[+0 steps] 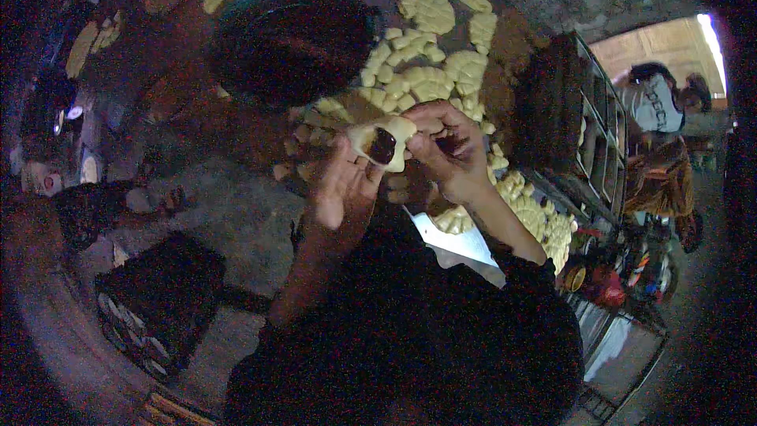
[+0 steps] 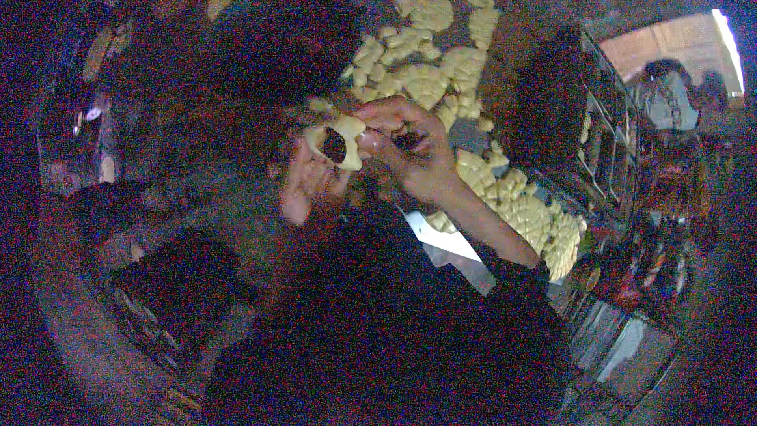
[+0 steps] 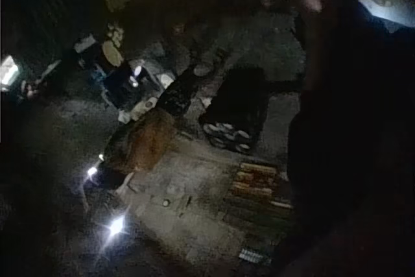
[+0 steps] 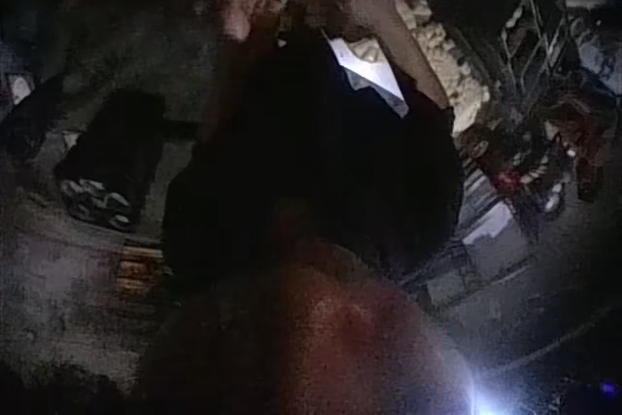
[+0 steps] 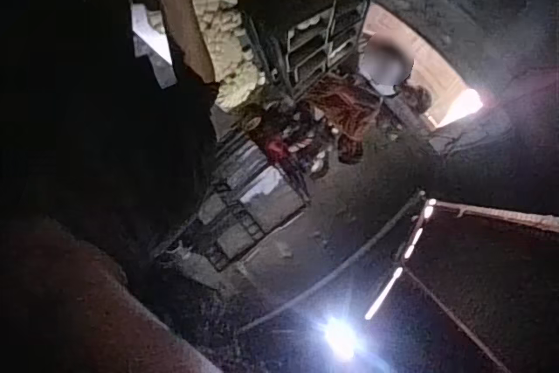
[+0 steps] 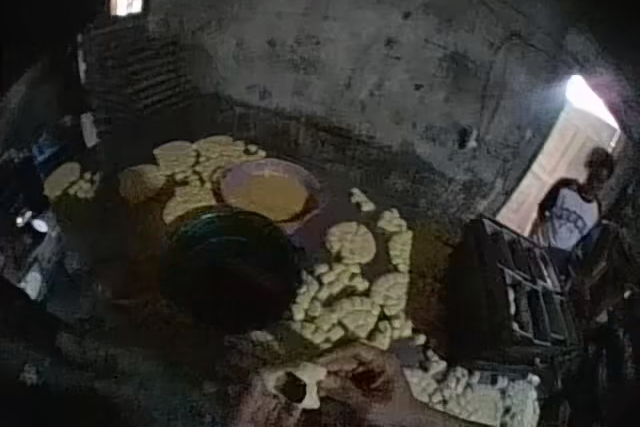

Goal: The person prepares pieces of dough by hand, filling them with a dark ingredient from a bowl and shaping them into rounds on a metal table.

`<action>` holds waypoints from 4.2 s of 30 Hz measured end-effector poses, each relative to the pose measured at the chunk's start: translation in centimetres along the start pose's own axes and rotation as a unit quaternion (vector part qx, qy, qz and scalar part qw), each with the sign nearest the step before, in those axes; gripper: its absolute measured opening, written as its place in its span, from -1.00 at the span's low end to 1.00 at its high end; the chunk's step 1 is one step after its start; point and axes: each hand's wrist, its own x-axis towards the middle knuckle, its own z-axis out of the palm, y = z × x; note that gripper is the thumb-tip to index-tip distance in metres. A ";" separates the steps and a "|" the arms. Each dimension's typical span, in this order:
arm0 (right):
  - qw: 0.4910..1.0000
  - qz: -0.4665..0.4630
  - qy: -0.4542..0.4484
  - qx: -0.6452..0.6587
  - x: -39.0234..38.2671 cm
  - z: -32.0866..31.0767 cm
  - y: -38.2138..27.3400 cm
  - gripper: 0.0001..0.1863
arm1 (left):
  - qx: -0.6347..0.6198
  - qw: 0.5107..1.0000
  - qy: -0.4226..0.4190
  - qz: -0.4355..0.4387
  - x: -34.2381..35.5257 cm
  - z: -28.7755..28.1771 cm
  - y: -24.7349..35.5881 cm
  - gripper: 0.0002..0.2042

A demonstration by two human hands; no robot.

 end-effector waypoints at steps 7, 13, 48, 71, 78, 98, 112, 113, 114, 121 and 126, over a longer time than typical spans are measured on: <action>0.860 -0.273 0.102 -0.419 -9.9 -5.5 -5.0 -0.53 | 0.365 0.929 -0.058 0.037 -3.3 9.0 -7.0 -0.61; 0.911 -0.278 0.138 -0.271 -16.9 -8.1 -4.3 -0.72 | 0.362 0.927 -0.102 0.009 -5.5 8.1 -12.9 -0.63; 0.944 -0.072 0.198 -0.256 -5.7 -1.1 -2.6 -0.40 | 0.364 0.915 -0.062 -0.163 4.1 3.1 -2.2 -0.68; 0.730 0.031 0.184 -0.658 -11.5 -10.5 18.5 -0.66 | 0.625 0.777 0.046 -0.052 5.4 -8.1 -4.5 -0.73; 0.772 0.165 0.190 -0.584 -9.1 -12.0 8.9 -0.82 | 0.664 0.748 -0.011 0.004 1.5 -5.3 -8.7 -0.75; 0.965 -0.073 0.245 0.058 -2.1 -3.8 -1.0 -0.66 | 0.697 0.507 -0.123 0.492 4.3 9.1 -4.1 -0.58; 0.985 0.078 0.030 0.154 19.9 6.0 -2.2 -0.36 | 0.402 0.842 -0.010 0.359 17.4 1.9 10.8 -0.14; 0.988 0.081 0.033 0.124 22.2 5.2 -2.3 -0.39 | 0.362 0.869 0.014 0.338 17.7 2.0 11.8 -0.09; 0.991 0.088 0.040 0.092 24.4 4.2 -2.5 -0.42 | 0.345 0.878 0.034 0.329 18.2 2.1 12.7 -0.05; 0.793 0.021 -0.159 -0.588 40.3 -6.7 1.8 -0.55 | 0.373 0.897 0.041 0.232 17.9 0.1 16.4 -0.42; 0.917 0.176 -0.063 -0.352 42.6 -8.9 3.9 -0.45 | 0.477 0.859 0.092 0.159 17.9 4.3 20.5 -0.62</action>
